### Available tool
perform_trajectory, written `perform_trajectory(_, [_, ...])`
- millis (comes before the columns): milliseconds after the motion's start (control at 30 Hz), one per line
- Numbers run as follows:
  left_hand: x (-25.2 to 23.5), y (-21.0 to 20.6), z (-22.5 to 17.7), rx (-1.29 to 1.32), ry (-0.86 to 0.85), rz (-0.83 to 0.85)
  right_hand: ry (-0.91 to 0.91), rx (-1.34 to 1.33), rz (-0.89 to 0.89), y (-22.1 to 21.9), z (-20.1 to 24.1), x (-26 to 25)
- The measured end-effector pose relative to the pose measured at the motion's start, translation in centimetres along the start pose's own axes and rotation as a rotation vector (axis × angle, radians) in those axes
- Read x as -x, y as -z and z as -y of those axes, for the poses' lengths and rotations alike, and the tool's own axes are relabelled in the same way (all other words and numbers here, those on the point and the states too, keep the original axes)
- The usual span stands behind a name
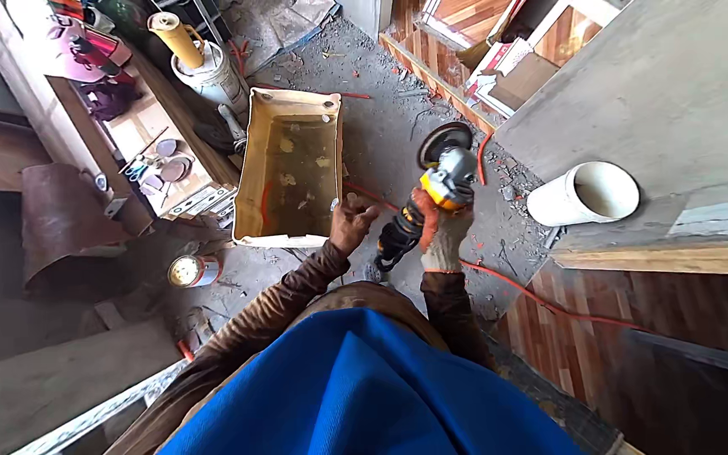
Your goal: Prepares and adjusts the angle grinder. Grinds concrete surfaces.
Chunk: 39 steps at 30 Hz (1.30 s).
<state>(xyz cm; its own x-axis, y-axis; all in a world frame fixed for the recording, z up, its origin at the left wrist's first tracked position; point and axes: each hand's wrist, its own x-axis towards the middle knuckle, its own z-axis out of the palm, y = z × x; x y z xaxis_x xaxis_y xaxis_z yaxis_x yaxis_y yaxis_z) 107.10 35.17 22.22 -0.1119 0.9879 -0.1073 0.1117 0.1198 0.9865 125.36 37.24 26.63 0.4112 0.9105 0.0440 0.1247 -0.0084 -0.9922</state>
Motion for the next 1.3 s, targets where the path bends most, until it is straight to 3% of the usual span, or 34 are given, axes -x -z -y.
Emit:
perform_trajectory(100, [2.6, 6.2, 7.3, -0.289, 0.194, 0.088, 0.012, -0.080, -0.005, 1.2, 1.2, -2.1])
perform_trajectory(200, [5.0, 11.5, 12.6, -0.781, 0.404, 0.334, 0.124, -0.035, -0.027, 1.9, 2.8, -2.6])
perform_trajectory(267, [5.7, 12.7, 12.6, -1.001, 0.521, 0.498, 0.215, 0.001, -0.044, 1.1, 3.5, -2.1])
perform_trajectory(300, [5.7, 12.7, 11.3, -1.023, 0.500, 0.487, 0.244, 0.027, -0.044, 0.6, 3.7, -1.6])
perform_trajectory(367, [4.7, 12.3, 6.7, -0.940, 0.279, 0.313, 0.284, 0.084, -0.034, -0.7, 4.2, -0.2])
perform_trajectory(433, [3.2, 11.2, 2.0, -0.784, -0.115, 0.082, 0.301, 0.084, 0.004, -2.0, 4.4, 1.3])
perform_trajectory(533, [0.9, 9.9, -3.8, -0.546, -0.607, -0.034, 0.285, 0.100, 0.061, -3.8, 4.6, 3.1])
perform_trajectory(667, [-0.6, 9.7, -8.7, -0.529, -0.935, -0.181, 0.243, 0.112, 0.098, -5.8, 5.1, 4.8])
perform_trajectory(867, [-2.1, 10.0, -8.0, -0.815, -1.076, -0.200, 0.253, 0.121, 0.131, -6.8, 5.7, 6.8])
perform_trajectory(1167, [-2.9, 7.6, -6.1, -0.768, -1.130, -0.264, 0.135, 0.059, 0.041, -7.9, 3.9, 8.0])
perform_trajectory(1300, [-2.8, 7.9, -4.0, -0.709, -1.109, -0.161, 0.045, -0.041, 0.009, -8.0, 3.2, 7.4])
